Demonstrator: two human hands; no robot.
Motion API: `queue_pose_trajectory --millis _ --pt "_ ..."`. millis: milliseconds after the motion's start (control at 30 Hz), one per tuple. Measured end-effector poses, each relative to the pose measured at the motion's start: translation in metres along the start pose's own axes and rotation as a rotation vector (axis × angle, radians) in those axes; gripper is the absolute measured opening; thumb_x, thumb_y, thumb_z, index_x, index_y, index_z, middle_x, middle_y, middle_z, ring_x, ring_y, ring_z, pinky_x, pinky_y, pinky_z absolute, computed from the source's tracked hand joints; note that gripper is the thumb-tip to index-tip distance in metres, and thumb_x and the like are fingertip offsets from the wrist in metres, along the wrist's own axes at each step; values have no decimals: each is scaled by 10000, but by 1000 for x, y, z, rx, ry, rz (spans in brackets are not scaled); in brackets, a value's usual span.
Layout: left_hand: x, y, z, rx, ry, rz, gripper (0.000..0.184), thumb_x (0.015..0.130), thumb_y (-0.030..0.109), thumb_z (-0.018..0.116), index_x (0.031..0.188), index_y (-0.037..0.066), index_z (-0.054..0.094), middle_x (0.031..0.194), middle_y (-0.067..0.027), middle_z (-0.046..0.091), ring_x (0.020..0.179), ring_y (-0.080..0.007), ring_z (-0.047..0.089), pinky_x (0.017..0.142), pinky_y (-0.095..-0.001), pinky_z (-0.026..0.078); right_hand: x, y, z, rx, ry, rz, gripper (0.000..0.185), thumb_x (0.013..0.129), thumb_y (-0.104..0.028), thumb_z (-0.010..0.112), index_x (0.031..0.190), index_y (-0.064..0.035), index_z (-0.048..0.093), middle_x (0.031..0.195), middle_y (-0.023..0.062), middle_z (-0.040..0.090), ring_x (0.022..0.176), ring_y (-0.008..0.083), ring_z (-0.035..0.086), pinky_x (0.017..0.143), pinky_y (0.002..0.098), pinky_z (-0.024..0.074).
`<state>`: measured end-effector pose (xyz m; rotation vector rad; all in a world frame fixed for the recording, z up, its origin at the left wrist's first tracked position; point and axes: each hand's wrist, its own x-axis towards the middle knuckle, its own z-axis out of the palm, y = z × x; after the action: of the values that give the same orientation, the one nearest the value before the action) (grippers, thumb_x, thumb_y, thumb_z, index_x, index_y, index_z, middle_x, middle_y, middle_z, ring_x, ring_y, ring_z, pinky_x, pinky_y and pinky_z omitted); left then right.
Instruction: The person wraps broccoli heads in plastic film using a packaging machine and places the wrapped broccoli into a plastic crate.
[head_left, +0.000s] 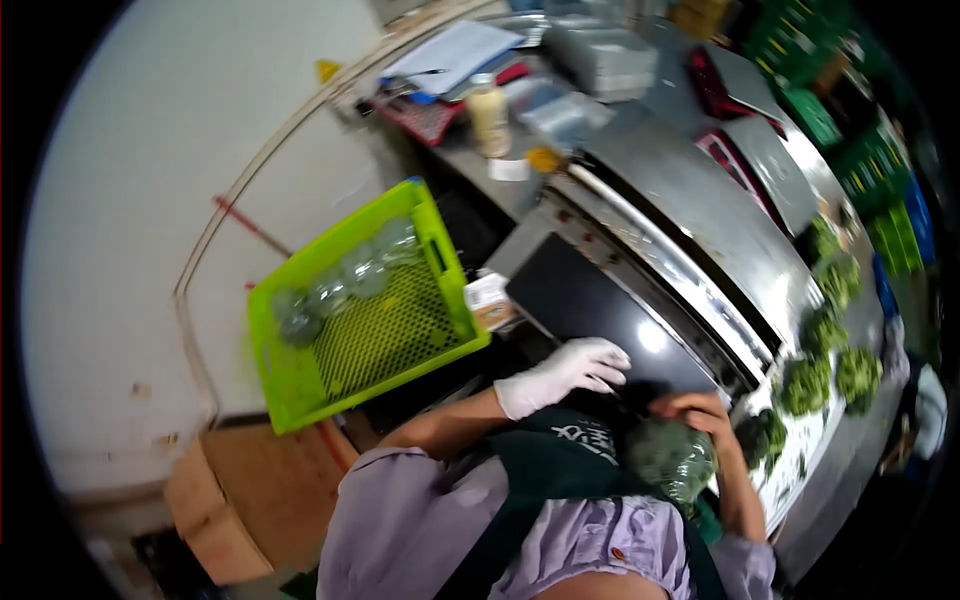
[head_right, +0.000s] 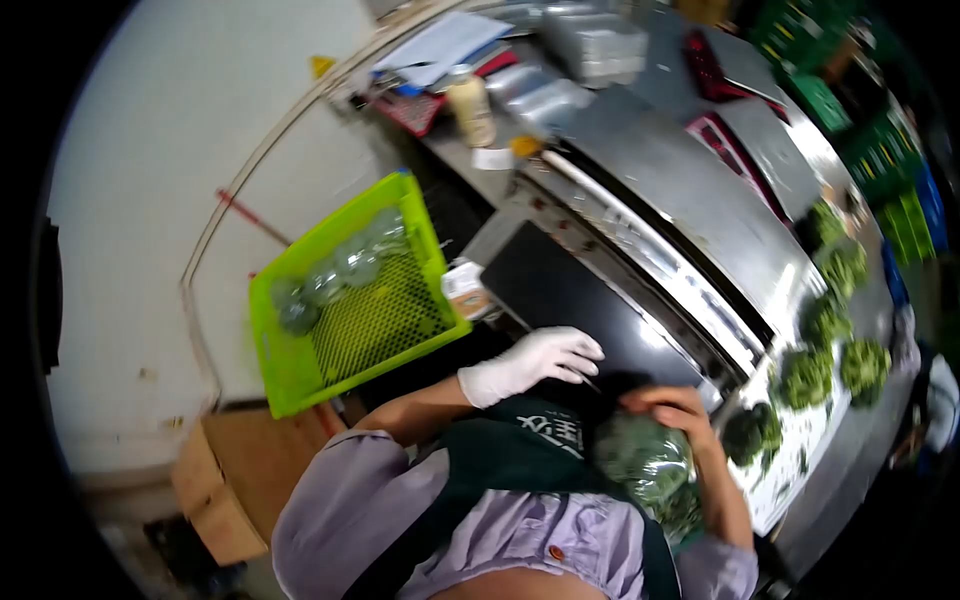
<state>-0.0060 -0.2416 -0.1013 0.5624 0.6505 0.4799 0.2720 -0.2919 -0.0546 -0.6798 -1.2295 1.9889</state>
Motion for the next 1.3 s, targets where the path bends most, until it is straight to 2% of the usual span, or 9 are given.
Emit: queue_pose_trajectory --millis 100,200,367,567,733,833,1000,1133,1300 --pt "-7 -6 16 246 -58 -65 553 872 425 569 1235 19 468 1267 -131 502 1126 -209 534 881 -355 464 -30 53 23 608 572 -188 320 904 -271 467 777 -6 595 877 153 638 915 296 586 852 406 458" --pt "2 -20 27 518 -248 57 891 809 459 657 1399 -29 201 1382 -207 314 1225 -248 421 1008 -342 365 -17 52 26 642 996 -117 352 948 -285 410 745 -38 557 797 114 608 859 244 587 907 407 450" --pt "-16 25 17 36 -300 220 1050 619 469 790 1413 47 248 1373 -123 369 1283 -221 343 1078 -339 258 79 23 24 363 530 -377 354 942 -322 397 817 -22 536 879 144 593 908 284 568 990 447 377" --pt "-79 50 -43 -176 -88 655 918 658 401 668 1395 29 267 1392 -160 358 1293 -272 359 1087 -394 273 179 9 73 -194 352 -311 480 923 -404 464 1048 42 588 1211 188 552 1115 258 522 979 375 376" --pt "-152 37 -152 -174 437 796 931 604 397 721 1372 44 329 1354 -130 412 1230 -266 435 1041 -400 353 168 21 91 -305 379 -88 196 851 -91 620 1010 23 609 1155 140 582 1034 160 538 901 281 401" --pt "-177 14 -228 -133 712 853 779 723 309 697 1368 62 336 1318 -99 455 1210 -247 455 974 -411 426 152 35 86 -230 427 105 162 835 -5 616 992 34 610 1088 130 610 970 152 565 890 279 420" --pt "-156 -2 -305 -83 1150 675 837 702 126 770 1384 53 291 1242 -116 505 1111 -226 520 900 -367 478 142 51 85 -243 517 234 111 836 -10 624 933 43 622 1000 112 642 806 121 592 707 233 472" --pt "-104 -4 -345 359 1496 546 906 577 265 855 1325 29 401 1315 -158 362 1189 -258 413 1011 -351 355 141 54 91 -235 535 287 99 836 -24 633 900 50 626 975 104 646 761 110 578 686 230 466" --pt "-111 -5 -358 207 1356 445 930 626 277 834 1366 18 335 1339 -166 379 1186 -233 436 980 -343 393 132 62 89 -198 535 285 114 845 -54 639 901 45 633 908 77 646 749 92 570 682 214 454"
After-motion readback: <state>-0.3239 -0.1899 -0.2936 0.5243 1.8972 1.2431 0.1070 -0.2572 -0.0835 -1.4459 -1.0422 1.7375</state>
